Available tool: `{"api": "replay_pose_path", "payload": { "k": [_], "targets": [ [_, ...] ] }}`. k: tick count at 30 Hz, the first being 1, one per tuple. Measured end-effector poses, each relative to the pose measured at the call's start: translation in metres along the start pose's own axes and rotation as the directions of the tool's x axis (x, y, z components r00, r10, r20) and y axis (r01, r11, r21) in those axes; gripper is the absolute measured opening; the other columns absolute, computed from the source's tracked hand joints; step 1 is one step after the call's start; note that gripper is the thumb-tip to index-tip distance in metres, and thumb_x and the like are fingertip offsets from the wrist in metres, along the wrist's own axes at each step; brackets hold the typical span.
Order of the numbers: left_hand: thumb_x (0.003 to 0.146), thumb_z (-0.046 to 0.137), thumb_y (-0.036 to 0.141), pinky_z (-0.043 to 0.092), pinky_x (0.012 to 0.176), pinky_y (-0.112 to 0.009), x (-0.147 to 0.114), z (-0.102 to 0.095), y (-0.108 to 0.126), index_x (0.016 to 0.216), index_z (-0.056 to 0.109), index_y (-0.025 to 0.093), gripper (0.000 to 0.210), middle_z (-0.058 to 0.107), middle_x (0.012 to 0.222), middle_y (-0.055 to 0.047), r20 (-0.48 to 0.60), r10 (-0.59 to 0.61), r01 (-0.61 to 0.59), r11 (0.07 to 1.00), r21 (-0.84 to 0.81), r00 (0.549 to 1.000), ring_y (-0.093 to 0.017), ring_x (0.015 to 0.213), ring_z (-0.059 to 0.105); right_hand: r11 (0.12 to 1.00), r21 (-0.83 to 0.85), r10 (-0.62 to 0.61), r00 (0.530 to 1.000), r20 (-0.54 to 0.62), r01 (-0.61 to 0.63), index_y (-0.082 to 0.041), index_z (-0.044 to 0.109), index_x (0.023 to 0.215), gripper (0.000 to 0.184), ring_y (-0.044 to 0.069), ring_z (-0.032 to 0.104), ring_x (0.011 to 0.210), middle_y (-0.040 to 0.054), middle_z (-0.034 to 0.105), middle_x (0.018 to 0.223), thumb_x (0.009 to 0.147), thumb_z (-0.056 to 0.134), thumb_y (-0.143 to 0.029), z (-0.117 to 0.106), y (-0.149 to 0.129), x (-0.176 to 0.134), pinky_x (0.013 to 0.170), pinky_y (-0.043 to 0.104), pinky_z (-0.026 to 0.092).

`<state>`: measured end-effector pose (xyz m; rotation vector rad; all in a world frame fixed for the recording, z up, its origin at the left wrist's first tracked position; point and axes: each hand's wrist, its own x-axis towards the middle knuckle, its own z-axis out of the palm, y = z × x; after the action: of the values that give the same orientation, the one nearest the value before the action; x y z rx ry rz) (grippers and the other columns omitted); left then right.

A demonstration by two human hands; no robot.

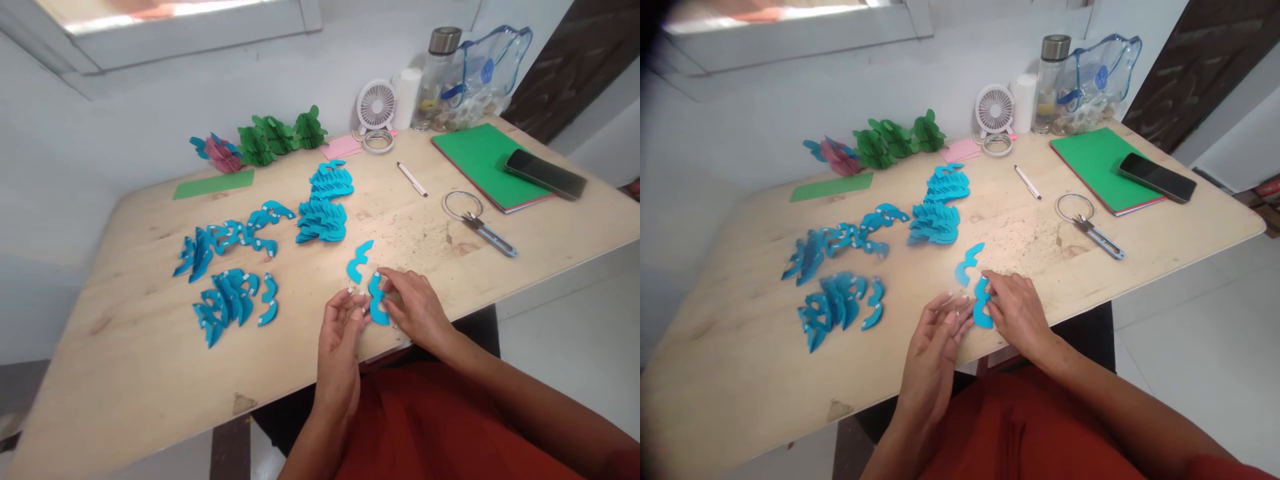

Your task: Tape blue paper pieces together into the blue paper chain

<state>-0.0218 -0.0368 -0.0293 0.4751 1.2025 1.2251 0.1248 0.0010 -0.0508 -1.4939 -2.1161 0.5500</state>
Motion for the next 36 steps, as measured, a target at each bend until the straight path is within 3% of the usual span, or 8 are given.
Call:
{"api": "replay_pose_path", "payload": {
  "k": [5, 13, 20, 27, 31, 36],
  "targets": [
    [0.08, 0.064, 0.032, 0.045, 0.095, -0.037, -0.002, -0.001, -0.004, 0.114, 0.05, 0.02, 0.038, 0.065, 0.111, -0.01, -0.002, 0.041, -0.041, 0.998, 0.047, 0.999, -0.022, 0.111, 0.059, 1.0, 0.008, 0.005, 1.0, -0.028, -0.005, -0.021, 0.046, 0.127, 0.048, 0.027, 0.056, 0.091, 0.0088, 0.066, 0.099, 0.08, 0.052, -0.014, 0.001, 0.0, -0.001, 0.08, 0.041, 0.04],
    [0.083, 0.061, 0.033, 0.043, 0.095, -0.037, -0.004, -0.001, -0.011, 0.117, 0.045, 0.019, 0.04, 0.071, 0.091, -0.006, 0.033, 0.088, -0.09, 0.994, 0.065, 0.996, -0.018, 0.094, 0.066, 1.0, 0.009, -0.009, 1.0, -0.03, 0.01, -0.019, 0.045, 0.127, 0.047, 0.026, 0.056, 0.091, 0.0082, 0.067, 0.097, 0.081, 0.051, -0.013, 0.002, -0.003, -0.003, 0.08, 0.041, 0.039],
    [0.079, 0.064, 0.031, 0.044, 0.093, -0.037, -0.002, -0.001, -0.01, 0.112, 0.051, 0.019, 0.037, 0.072, 0.094, -0.007, 0.063, 0.121, -0.13, 0.978, 0.165, 0.991, -0.021, 0.097, 0.065, 0.999, 0.034, 0.003, 0.999, -0.032, -0.002, -0.021, 0.045, 0.128, 0.048, 0.025, 0.058, 0.091, 0.0072, 0.067, 0.097, 0.081, 0.053, -0.016, 0.003, -0.005, -0.004, 0.082, 0.041, 0.039],
    [0.079, 0.064, 0.03, 0.045, 0.093, -0.038, -0.002, -0.003, -0.011, 0.113, 0.052, 0.018, 0.037, 0.072, 0.102, -0.011, 0.064, 0.079, -0.09, 0.977, 0.193, 0.995, -0.023, 0.102, 0.065, 0.992, 0.121, 0.032, 0.998, -0.056, -0.026, -0.022, 0.043, 0.128, 0.045, 0.025, 0.058, 0.094, 0.0068, 0.066, 0.097, 0.083, 0.051, -0.017, 0.002, -0.005, -0.007, 0.087, 0.044, 0.038],
    [0.081, 0.062, 0.033, 0.044, 0.095, -0.038, -0.005, -0.004, -0.011, 0.114, 0.051, 0.018, 0.038, 0.072, 0.103, -0.012, 0.038, 0.134, -0.138, 0.982, 0.133, 0.99, -0.023, 0.104, 0.064, 0.978, 0.19, 0.109, 0.989, -0.098, -0.089, -0.024, 0.041, 0.129, 0.047, 0.024, 0.057, 0.097, 0.0068, 0.065, 0.103, 0.083, 0.051, -0.019, 0.001, -0.01, -0.01, 0.089, 0.044, 0.039],
    [0.084, 0.059, 0.035, 0.042, 0.098, -0.04, -0.009, -0.002, -0.012, 0.117, 0.05, 0.017, 0.038, 0.072, 0.103, -0.012, 0.077, 0.164, -0.169, 0.984, 0.061, 0.983, -0.023, 0.108, 0.062, 0.886, 0.392, 0.296, 0.953, -0.067, -0.247, -0.025, 0.04, 0.129, 0.049, 0.021, 0.059, 0.089, 0.0031, 0.064, 0.09, 0.082, 0.054, -0.023, -0.003, -0.021, -0.01, 0.086, 0.04, 0.044]
  ]
}}
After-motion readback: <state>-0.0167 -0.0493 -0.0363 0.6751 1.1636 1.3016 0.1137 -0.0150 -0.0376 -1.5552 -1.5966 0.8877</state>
